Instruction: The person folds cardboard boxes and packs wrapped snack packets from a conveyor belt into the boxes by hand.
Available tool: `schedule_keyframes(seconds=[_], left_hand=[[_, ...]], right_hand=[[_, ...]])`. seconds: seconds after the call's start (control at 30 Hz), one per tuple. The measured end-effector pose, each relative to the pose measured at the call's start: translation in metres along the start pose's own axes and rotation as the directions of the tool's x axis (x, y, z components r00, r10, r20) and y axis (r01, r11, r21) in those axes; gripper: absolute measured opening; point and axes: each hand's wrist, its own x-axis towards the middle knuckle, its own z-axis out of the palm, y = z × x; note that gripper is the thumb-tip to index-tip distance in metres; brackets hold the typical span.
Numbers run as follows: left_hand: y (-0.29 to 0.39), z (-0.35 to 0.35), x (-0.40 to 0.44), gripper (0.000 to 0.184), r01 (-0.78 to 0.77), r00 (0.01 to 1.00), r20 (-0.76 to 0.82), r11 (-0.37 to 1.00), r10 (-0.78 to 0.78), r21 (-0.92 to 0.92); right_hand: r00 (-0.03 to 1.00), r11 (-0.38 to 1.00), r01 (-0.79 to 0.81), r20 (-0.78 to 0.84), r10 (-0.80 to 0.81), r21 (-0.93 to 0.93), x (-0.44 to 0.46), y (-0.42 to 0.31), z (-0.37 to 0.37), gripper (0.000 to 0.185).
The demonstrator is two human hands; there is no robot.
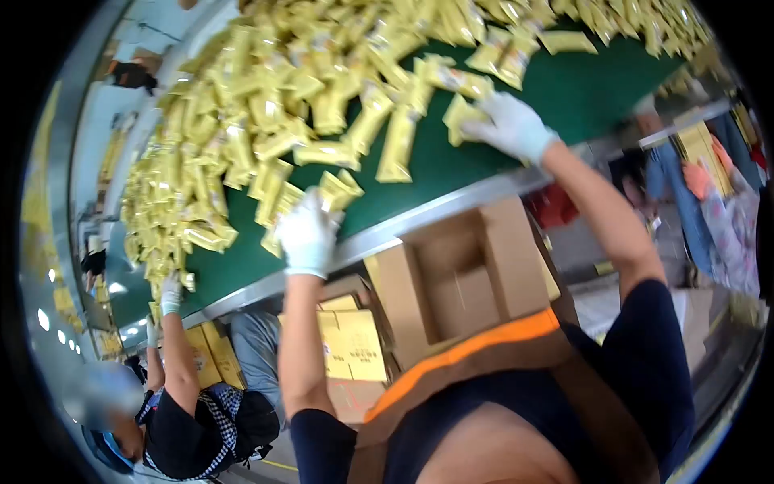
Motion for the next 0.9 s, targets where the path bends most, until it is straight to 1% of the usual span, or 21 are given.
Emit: schedule_keyframes(seconds=[0.03, 0.07, 0.1, 0.13, 0.17, 0.27, 0.33, 0.4, 0.43, 0.47, 0.5, 0.53, 0.57, 0.6, 0.63, 0.67, 0.73, 0.77, 0.8, 0.87, 0.9], left_hand=[[0.006, -0.002, -0.001, 0.055, 0.064, 0.998, 0.024, 0.996, -0.063, -0.055], [0.015, -0.013, 0.002, 0.060, 0.116, 0.992, 0.061, 0.993, -0.114, -0.030], [0.004, 0.003, -0.004, 0.064, 0.018, 0.993, -0.112, 1.000, -0.020, -0.021], [0.002, 0.007, -0.007, 0.066, -0.005, 0.990, -0.141, 0.997, -0.007, -0.083], [0.011, -0.011, -0.006, 0.067, 0.043, 0.999, -0.014, 0.998, -0.043, -0.055], [0.008, 0.004, -0.023, 0.058, -0.073, 0.979, -0.193, 0.996, 0.063, -0.049], [0.009, -0.001, -0.030, 0.054, -0.096, 0.979, -0.185, 0.993, 0.082, -0.067], [0.014, -0.006, -0.026, 0.051, -0.029, 0.999, -0.046, 0.998, 0.027, -0.058], [0.015, -0.008, -0.022, 0.051, -0.015, 1.000, -0.016, 0.999, 0.014, -0.050], [0.014, -0.007, -0.023, 0.051, -0.013, 1.000, 0.024, 0.999, 0.014, -0.038], [0.010, -0.001, -0.026, 0.053, -0.055, 0.998, 0.016, 0.997, 0.056, -0.050], [0.005, 0.003, -0.024, 0.054, -0.085, 0.996, -0.012, 0.995, 0.085, -0.052], [0.002, 0.010, -0.022, 0.056, -0.113, 0.993, -0.024, 0.991, 0.111, -0.067], [0.000, 0.015, -0.021, 0.057, -0.125, 0.992, -0.040, 0.990, 0.122, -0.072], [-0.003, 0.015, -0.021, 0.059, -0.140, 0.990, -0.029, 0.988, 0.138, -0.068], [-0.003, 0.011, -0.019, 0.060, -0.118, 0.993, 0.007, 0.989, 0.119, -0.086], [0.002, -0.004, -0.018, 0.061, -0.067, 0.994, 0.080, 0.991, 0.077, -0.119], [0.005, -0.013, -0.019, 0.066, 0.000, 0.993, 0.118, 0.986, 0.019, -0.164], [0.003, -0.018, -0.021, 0.067, 0.016, 0.996, 0.085, 0.986, -0.002, -0.164], [-0.008, -0.022, -0.025, 0.069, 0.035, 0.999, 0.014, 0.982, -0.033, -0.183], [-0.023, -0.024, -0.025, 0.070, 0.131, 0.991, 0.018, 0.949, -0.131, -0.288]], right_hand=[[0.876, 0.869, 0.381, -0.179, -0.448, -0.315, -0.020, 0.003, 0.004, 0.048], [0.945, 0.966, 0.164, -0.249, -0.211, -0.198, -0.028, -0.016, 0.008, 0.051], [0.888, 0.947, 0.234, -0.349, -0.301, -0.222, -0.033, -0.020, 0.011, 0.055], [0.922, 0.943, 0.235, -0.251, -0.293, -0.237, -0.040, -0.019, 0.009, 0.059], [0.964, 0.937, 0.216, -0.090, -0.249, -0.276, -0.045, -0.026, -0.005, 0.062], [0.869, 0.852, 0.390, -0.166, -0.465, -0.349, -0.059, -0.032, -0.035, 0.071], [0.881, 0.863, 0.348, -0.187, -0.435, -0.367, -0.065, -0.013, -0.023, 0.077], [0.913, 0.903, 0.327, -0.153, -0.378, -0.278, -0.060, 0.004, -0.015, 0.082], [0.948, 0.941, 0.297, -0.066, -0.311, -0.164, -0.051, 0.006, -0.020, 0.080], [0.972, 0.971, 0.230, 0.034, -0.232, 0.061, -0.037, 0.010, -0.030, 0.081], [0.982, 0.948, 0.188, -0.037, -0.185, 0.256, -0.019, 0.019, -0.026, 0.079], [0.994, 0.947, -0.067, 0.108, 0.034, 0.315, -0.004, -0.006, -0.063, 0.078], [0.997, 0.923, -0.061, 0.073, 0.036, 0.380, 0.014, -0.003, -0.078, 0.073], [0.986, 0.838, -0.116, 0.162, 0.033, 0.533, 0.043, 0.010, -0.077, 0.070], [0.997, 0.788, -0.061, 0.066, 0.026, 0.613, 0.073, 0.034, -0.057, 0.069], [0.997, 0.682, -0.013, 0.061, -0.046, 0.732, 0.096, 0.048, -0.035, 0.070], [0.962, 0.793, -0.030, 0.233, -0.142, 0.609, 0.094, 0.020, -0.029, 0.069], [0.951, 0.885, 0.019, 0.266, -0.160, 0.464, 0.091, 0.008, -0.036, 0.071], [0.958, 0.967, -0.010, 0.280, -0.064, 0.254, 0.076, -0.008, -0.046, 0.071], [0.983, 0.997, 0.040, 0.176, -0.051, 0.068, 0.044, -0.021, -0.042, 0.072], [0.984, 0.986, 0.129, 0.139, -0.115, -0.101, 0.030, -0.021, -0.048, 0.071]])
